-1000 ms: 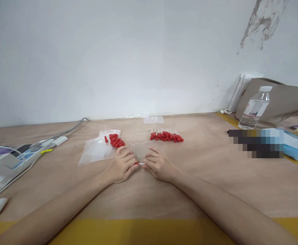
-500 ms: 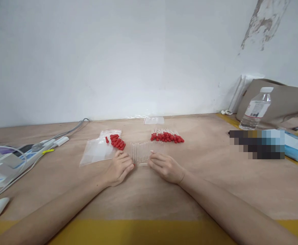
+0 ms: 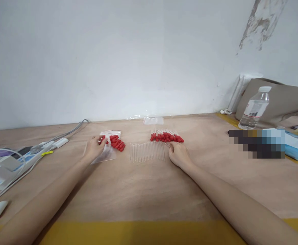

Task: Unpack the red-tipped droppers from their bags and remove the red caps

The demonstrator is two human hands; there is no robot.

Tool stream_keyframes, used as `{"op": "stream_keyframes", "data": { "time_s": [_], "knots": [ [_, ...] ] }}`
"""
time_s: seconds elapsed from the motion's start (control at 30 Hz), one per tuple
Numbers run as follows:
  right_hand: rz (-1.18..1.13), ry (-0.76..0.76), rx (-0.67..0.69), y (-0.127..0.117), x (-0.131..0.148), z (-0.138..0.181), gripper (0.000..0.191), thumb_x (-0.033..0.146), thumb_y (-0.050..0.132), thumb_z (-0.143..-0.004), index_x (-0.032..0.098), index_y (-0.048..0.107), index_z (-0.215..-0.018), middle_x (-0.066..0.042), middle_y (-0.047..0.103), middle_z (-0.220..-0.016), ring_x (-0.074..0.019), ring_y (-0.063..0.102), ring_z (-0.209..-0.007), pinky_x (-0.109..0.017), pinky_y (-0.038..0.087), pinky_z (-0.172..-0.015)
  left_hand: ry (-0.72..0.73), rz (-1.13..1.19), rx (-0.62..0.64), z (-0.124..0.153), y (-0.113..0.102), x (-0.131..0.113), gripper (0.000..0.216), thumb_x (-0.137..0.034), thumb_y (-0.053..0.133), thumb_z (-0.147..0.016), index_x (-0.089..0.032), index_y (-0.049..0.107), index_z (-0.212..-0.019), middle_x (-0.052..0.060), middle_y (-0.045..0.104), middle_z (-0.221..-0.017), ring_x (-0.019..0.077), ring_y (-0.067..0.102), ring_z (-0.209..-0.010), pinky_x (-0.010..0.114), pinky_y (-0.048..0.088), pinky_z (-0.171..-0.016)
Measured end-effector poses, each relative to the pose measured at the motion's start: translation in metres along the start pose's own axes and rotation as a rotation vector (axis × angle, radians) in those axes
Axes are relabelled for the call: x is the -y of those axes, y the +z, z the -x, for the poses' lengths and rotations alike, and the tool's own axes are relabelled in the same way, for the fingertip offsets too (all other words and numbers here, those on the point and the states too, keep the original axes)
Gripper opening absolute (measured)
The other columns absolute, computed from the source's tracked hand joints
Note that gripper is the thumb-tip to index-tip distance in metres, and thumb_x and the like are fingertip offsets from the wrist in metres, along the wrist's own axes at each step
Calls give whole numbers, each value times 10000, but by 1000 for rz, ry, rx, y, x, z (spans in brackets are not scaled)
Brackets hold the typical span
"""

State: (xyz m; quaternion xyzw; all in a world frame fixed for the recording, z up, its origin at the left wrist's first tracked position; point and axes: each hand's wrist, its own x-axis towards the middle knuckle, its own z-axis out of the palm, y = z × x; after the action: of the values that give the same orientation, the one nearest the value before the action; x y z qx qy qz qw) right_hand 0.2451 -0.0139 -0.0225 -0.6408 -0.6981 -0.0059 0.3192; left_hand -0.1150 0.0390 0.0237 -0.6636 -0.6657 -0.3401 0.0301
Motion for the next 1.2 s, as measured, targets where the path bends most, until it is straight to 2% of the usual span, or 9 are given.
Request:
{"op": "stream_keyframes", "data": {
  "time_s": [0.2,0.3,0.47,0.63,0.77,0.87,0.97,1.07,1.2],
  "knots": [
    [-21,86,34,-3,6,1,272,185,459,-751,139,571,-994,-94,647,-827,-207,598,-724,-281,409,-609,-126,-46,20,-14,4,4,460,-443,488,-744,-109,525,-1058,83,611,-844,211,593,-761,296,435,-695],
    [-38,59,22,-1,8,1,238,195,472,-750,125,585,-948,-83,642,-779,-173,582,-650,-259,398,-574,-159,-35,29,-16,0,9,386,-406,431,-787,-118,536,-1022,67,624,-810,188,603,-699,278,433,-661],
    [-144,26,-11,6,6,1,215,156,487,-714,118,588,-900,-63,639,-736,-142,578,-599,-240,416,-552,-121,-62,-34,-18,-9,4,310,-367,442,-785,-151,552,-978,61,621,-862,195,584,-762,287,427,-684],
    [-329,-27,6,17,4,0,214,116,485,-700,117,577,-892,-90,650,-815,-156,614,-705,-259,476,-614,194,-44,21,-9,1,-38,210,-322,486,-763,-179,593,-874,52,598,-893,180,564,-770,287,430,-719],
    [-379,-77,1,22,1,0,209,118,489,-708,128,577,-897,-91,656,-831,-163,623,-719,-284,494,-637,428,-32,213,-3,25,-88,183,-317,499,-770,-178,602,-830,61,597,-871,210,547,-867,314,419,-760],
    [-405,-79,-5,22,-3,0,197,128,480,-724,133,575,-897,-86,660,-829,-168,626,-738,-292,500,-656,492,-28,286,-4,48,-124,211,-371,552,-736,-183,603,-819,57,606,-851,211,562,-812,311,427,-712],
    [-418,-86,1,22,-6,-1,183,138,471,-739,137,575,-889,-82,658,-835,-167,625,-748,-292,497,-669,546,-21,325,-5,70,-149,314,-403,599,-701,-186,573,-926,64,612,-880,220,566,-823,312,426,-703],
    [-413,-94,3,23,-8,-1,192,152,474,-743,132,572,-907,-83,654,-823,-161,618,-711,-291,493,-648,566,-10,309,-4,87,-162,324,-396,596,-710,-183,549,-950,75,609,-901,224,567,-836,312,422,-705],
    [-418,-111,-11,27,-9,0,205,175,480,-747,123,567,-926,-85,644,-813,-150,603,-662,-289,487,-623,529,17,243,0,97,-166,174,-330,512,-784,-163,560,-792,84,608,-808,216,576,-785,314,419,-692]
  ]
}}
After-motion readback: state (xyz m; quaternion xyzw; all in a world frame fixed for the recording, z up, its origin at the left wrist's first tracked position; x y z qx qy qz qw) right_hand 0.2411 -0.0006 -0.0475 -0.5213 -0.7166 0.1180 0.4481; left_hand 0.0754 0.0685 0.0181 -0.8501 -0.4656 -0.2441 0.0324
